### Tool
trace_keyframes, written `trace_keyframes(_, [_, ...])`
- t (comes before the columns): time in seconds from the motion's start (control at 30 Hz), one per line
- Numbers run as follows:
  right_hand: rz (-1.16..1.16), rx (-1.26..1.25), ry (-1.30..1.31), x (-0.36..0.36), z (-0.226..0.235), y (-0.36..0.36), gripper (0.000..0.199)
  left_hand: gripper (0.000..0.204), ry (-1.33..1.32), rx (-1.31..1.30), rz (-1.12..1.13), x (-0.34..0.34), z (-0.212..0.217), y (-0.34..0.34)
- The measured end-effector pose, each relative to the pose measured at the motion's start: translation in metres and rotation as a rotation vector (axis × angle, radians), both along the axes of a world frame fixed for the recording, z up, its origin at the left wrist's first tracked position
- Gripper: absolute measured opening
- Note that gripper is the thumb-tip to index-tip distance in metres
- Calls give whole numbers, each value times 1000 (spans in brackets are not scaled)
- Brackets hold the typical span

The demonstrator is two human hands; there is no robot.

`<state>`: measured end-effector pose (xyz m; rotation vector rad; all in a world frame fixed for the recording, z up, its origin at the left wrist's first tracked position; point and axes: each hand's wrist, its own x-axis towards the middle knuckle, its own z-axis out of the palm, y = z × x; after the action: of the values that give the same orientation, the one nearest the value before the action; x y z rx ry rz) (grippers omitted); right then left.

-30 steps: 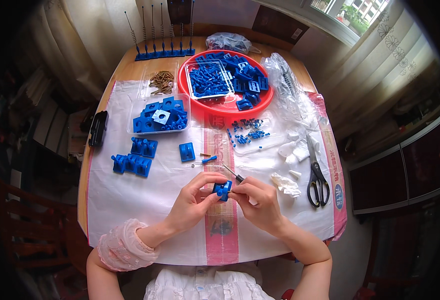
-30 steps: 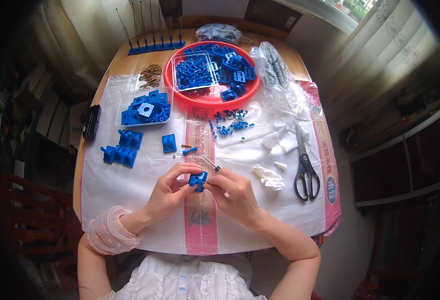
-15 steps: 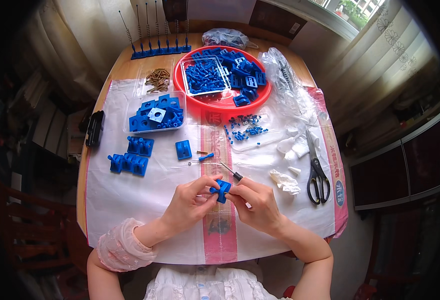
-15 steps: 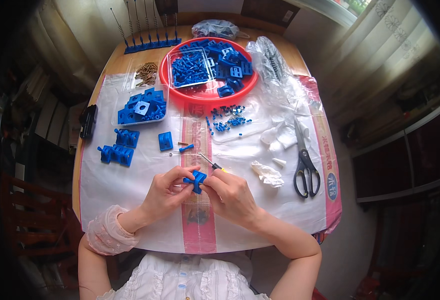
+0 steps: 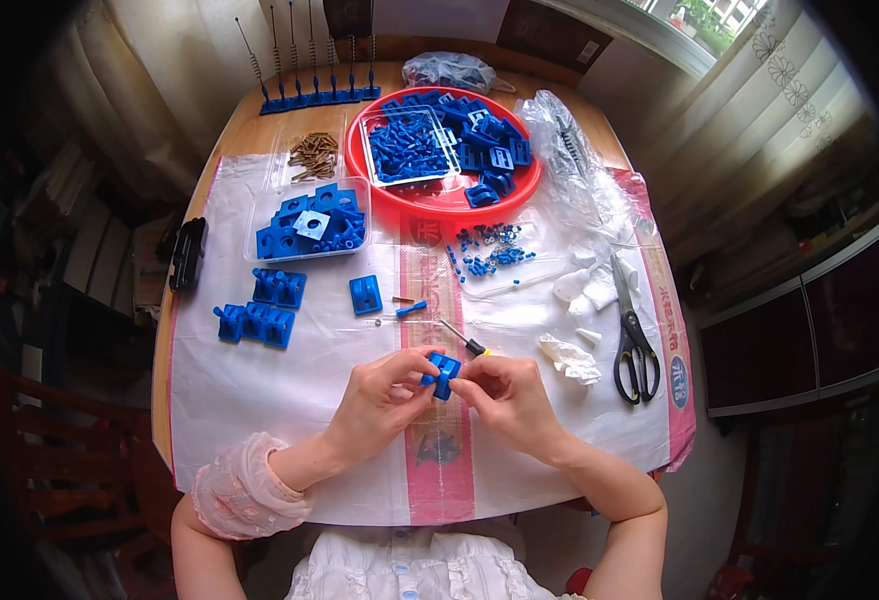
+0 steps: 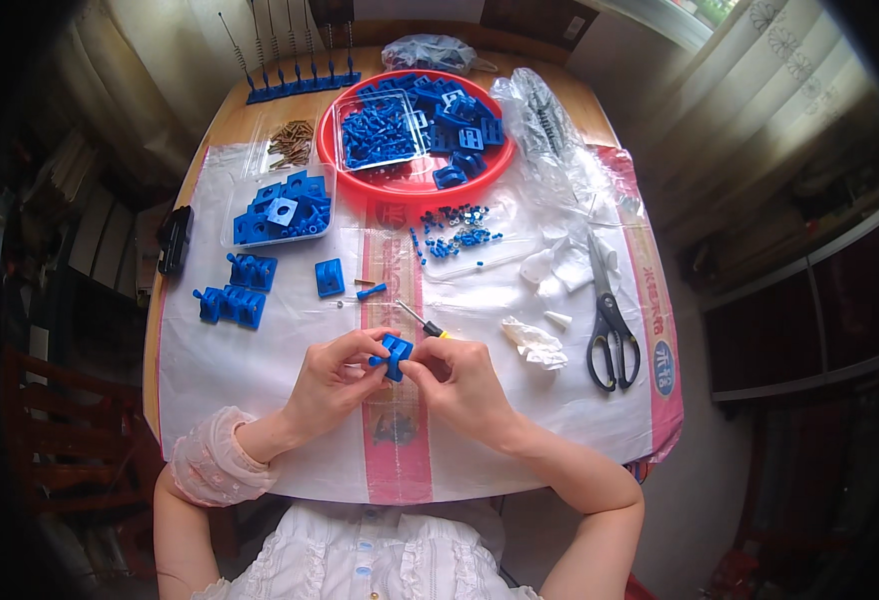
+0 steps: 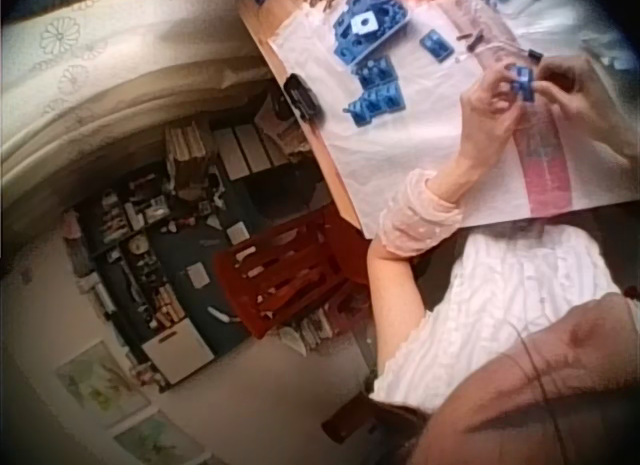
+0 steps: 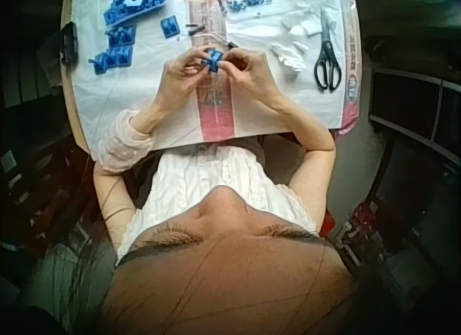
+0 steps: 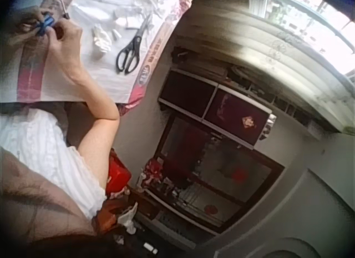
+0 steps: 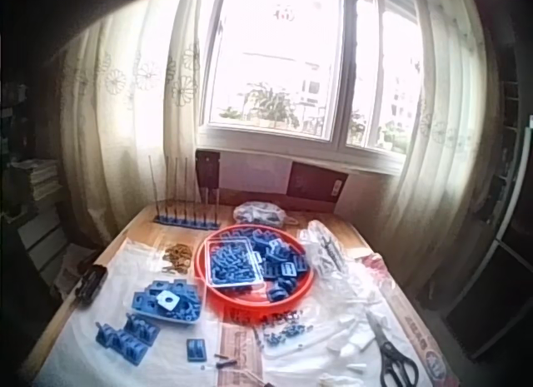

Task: Assembling blue plastic components using a screwdriver.

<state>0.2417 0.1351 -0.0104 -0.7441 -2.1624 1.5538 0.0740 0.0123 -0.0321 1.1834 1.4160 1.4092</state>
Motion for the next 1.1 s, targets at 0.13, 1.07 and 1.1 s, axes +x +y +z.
trace_keyframes(0.13, [26, 109, -7, 0, 2, -1, 8, 17, 35, -10, 0, -1, 0, -1])
trace_keyframes(1.07, [48, 784, 265, 9, 24, 1, 18, 17, -578, -203, -200, -12, 5, 5])
trace_keyframes(1.1, [51, 783, 260, 9, 23, 1, 18, 17, -580, -198, -206, -13, 4, 5])
